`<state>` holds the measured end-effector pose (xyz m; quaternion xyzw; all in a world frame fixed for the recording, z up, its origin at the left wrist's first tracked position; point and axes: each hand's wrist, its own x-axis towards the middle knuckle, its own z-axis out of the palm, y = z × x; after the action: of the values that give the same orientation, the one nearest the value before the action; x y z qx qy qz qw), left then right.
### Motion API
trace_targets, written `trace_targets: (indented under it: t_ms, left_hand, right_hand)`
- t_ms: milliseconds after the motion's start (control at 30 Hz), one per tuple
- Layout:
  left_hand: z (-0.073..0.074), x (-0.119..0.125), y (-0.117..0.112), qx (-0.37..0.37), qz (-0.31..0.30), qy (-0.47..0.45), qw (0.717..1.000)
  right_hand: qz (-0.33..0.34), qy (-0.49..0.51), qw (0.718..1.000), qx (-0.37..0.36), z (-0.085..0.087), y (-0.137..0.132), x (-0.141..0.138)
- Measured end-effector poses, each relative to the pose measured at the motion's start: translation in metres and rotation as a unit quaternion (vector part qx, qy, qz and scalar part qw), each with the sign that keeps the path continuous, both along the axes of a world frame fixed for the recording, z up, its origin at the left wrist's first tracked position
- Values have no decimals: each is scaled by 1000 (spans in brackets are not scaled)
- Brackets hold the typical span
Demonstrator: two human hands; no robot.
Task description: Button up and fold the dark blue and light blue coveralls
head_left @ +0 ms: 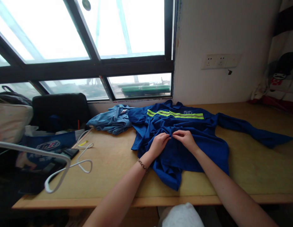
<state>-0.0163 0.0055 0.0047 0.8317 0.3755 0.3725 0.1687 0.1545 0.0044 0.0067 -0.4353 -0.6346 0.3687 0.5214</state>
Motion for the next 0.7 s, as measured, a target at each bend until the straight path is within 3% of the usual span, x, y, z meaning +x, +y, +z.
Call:
trace_targets:
  t_ms: [167,300,433,500,700]
  left_hand:
    - [-1,-2,2,6,-23,30,999]
    - [0,-1,5,-27,-38,-13,999]
    - [9,1,1,-25,26,-90,995]
    - [13,3,-4,-28,64,-87,994]
    - [0,13,-6,-110,69,-26,991]
  right_hand:
    - [26,-54,998,-6,-7,2,-1]
    - [-1,-146,987,61,-5,-2,-4]
    - [-72,-226,964,122,1,-11,-8]
    - [-95,-266,948,150,2,-15,-10]
    - [-134,-342,908,199,-1,-21,-15]
